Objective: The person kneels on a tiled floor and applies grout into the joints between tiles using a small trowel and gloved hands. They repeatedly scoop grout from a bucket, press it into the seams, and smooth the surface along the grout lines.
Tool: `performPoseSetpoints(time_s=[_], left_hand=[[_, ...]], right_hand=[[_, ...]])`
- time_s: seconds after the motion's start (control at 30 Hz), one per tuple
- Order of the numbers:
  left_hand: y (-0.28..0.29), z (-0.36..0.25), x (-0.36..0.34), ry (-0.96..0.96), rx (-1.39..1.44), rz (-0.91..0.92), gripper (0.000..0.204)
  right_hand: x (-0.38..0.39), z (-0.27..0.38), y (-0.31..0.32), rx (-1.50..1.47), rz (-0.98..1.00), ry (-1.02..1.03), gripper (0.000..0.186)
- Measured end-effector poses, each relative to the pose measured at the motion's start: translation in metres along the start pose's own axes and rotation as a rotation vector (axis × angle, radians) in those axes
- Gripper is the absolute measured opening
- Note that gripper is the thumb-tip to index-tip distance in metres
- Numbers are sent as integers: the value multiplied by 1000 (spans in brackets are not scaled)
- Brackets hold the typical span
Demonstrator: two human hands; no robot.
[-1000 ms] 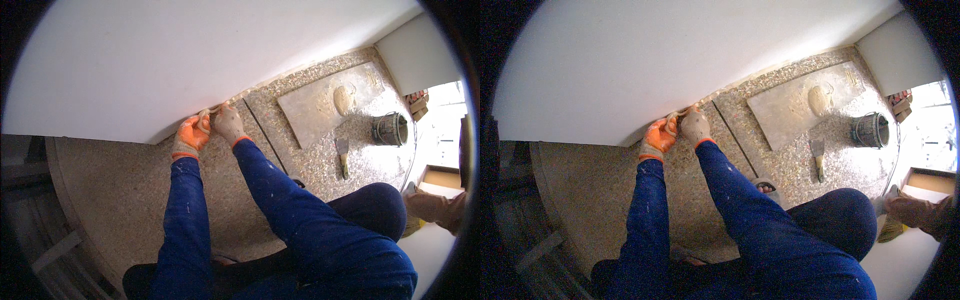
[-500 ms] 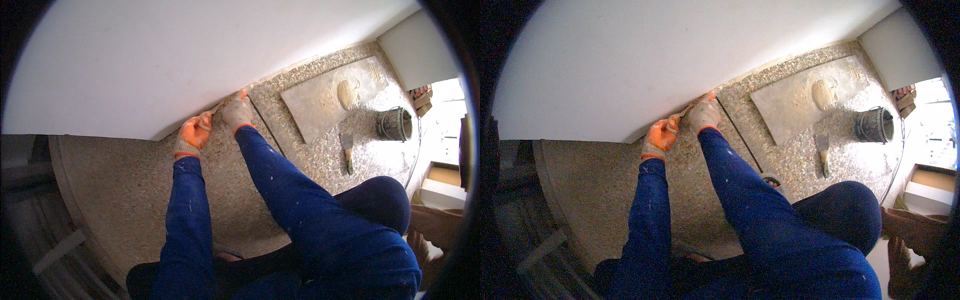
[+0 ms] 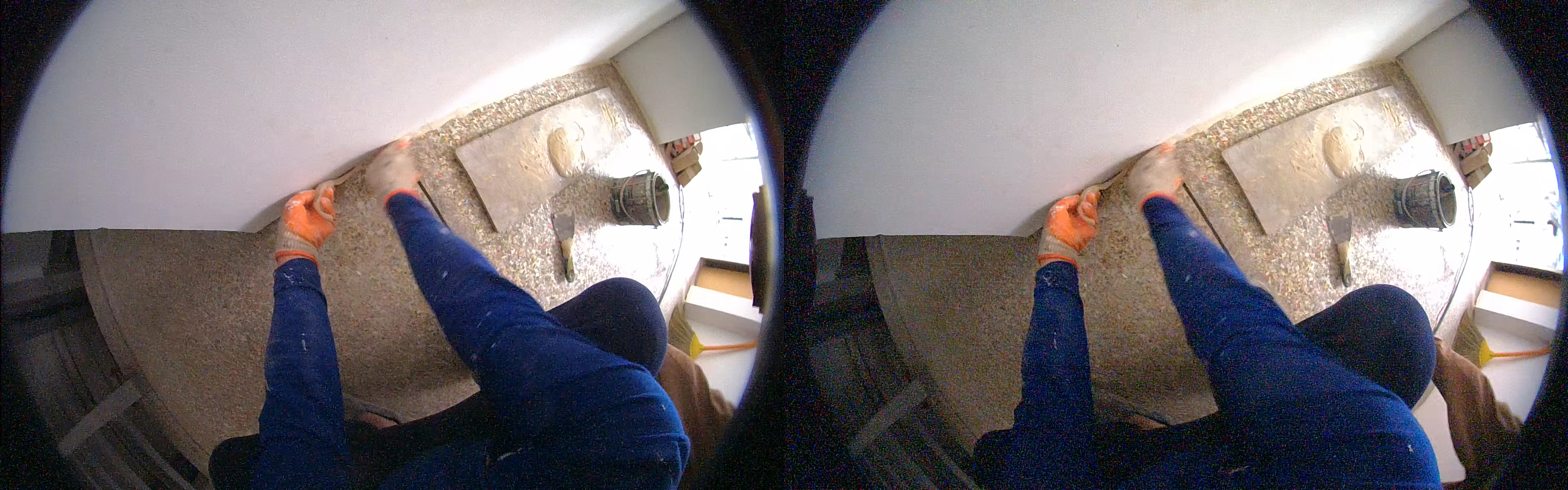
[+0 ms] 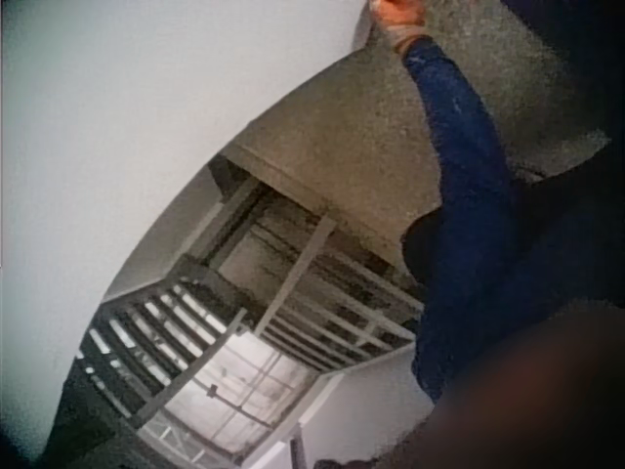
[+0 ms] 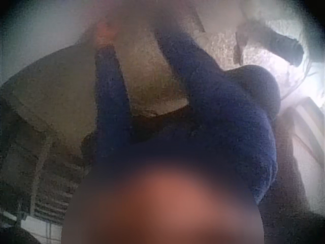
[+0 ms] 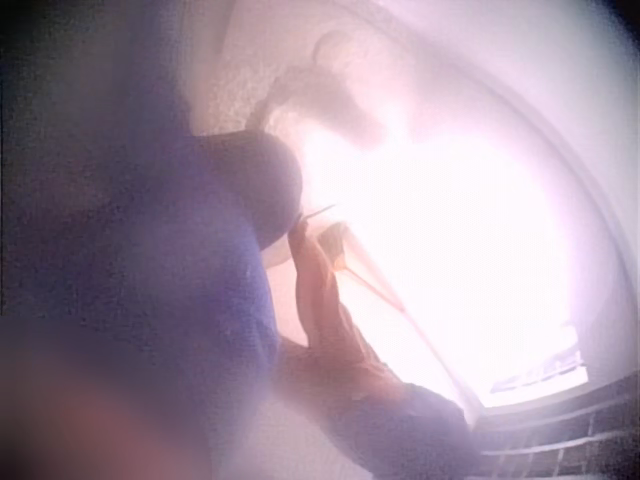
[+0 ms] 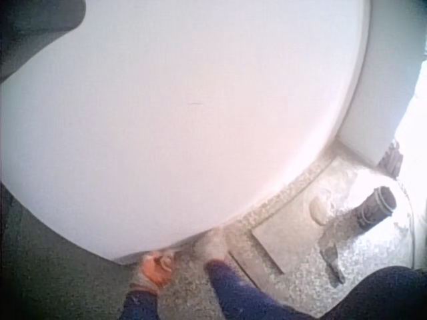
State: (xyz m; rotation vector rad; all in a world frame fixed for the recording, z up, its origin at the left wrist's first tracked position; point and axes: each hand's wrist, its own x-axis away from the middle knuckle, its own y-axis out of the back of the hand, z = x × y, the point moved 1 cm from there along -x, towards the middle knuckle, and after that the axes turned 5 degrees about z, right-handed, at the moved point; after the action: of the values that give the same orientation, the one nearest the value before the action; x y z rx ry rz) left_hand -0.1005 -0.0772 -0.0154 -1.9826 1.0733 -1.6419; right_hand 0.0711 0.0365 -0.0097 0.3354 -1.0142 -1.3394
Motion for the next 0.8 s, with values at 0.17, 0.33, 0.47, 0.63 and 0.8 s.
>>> performPoseSetpoints(time_s=[0.17,0.33,0.47,0.63,0.8], left_hand=[[-1,-4,-11,22,15,-73,36],[-3,0,-2,39,22,44,38],[-6,2,0,18,2,26,40],[-6,0,-9,33,8,58,38],[-3,-1,-5,51,35,61,37]], right_hand=[[47,-8,-46,230,40,212,72],[-24,-30,40,235,-212,82,58],[-26,-11,35,108,-14,28,51],[48,-1,-20,336,-55,256,44],[1,-9,30,107,-33,113,54]])
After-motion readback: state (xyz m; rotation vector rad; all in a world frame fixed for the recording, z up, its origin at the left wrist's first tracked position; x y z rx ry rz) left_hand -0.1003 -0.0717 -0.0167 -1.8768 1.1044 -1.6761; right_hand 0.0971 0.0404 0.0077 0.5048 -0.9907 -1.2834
